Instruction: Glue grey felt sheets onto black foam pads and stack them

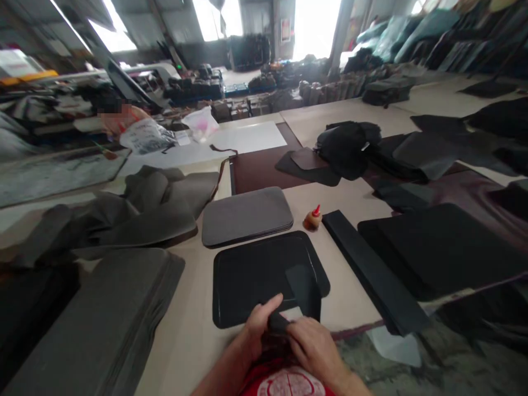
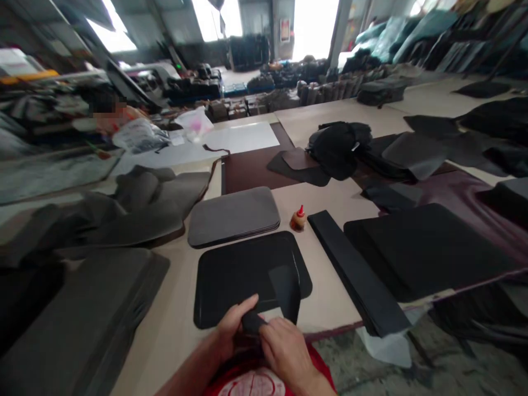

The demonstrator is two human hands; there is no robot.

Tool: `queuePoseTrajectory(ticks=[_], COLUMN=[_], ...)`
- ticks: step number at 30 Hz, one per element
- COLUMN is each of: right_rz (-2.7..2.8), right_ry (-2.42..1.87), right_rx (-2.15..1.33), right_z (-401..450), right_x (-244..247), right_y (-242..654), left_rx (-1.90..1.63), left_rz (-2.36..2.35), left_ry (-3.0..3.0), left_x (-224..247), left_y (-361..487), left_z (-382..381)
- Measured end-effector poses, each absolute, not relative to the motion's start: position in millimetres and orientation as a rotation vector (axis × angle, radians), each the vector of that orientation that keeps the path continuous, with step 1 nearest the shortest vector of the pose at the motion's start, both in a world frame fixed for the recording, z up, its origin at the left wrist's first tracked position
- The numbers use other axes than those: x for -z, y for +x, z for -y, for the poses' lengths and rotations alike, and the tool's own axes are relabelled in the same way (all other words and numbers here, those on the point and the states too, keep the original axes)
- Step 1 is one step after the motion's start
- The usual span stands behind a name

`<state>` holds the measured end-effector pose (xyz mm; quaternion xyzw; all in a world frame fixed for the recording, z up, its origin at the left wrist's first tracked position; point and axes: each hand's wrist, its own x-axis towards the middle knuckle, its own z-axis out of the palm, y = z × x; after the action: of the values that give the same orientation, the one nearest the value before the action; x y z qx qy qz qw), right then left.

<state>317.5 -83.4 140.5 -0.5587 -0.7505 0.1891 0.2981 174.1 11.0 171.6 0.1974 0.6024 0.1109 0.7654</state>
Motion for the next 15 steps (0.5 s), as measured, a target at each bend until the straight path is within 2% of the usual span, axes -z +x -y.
queuePoseTrajectory(ticks=[3, 5, 11, 15], right_rz=[1.874, 1.587, 0.591, 0.145], right_ry=[-1.382, -1.390, -1.613, -1.343], right_rx=[-0.831, -0.984, -1.067, -1.339], right_z=[90.2, 91.3, 71.7, 58.4], right_x=[-143.7, -147.8, -147.2, -138.7], right_y=[317.5, 322.8, 344.4, 340.1], left_rx=[-0.359, -0.405, -0.751, -1.031], left_rz=[-1.386, -1.346, -1.182, -1.158], left_ry=[0.605, 0.644, 1.286, 1.418], left_x=[-170.6, -180.1, -245.2, -283.0], left_y=[173.8, 173.5, 147.4, 117.1], left_z=[-3.4, -0.9, -11.6, -24.9])
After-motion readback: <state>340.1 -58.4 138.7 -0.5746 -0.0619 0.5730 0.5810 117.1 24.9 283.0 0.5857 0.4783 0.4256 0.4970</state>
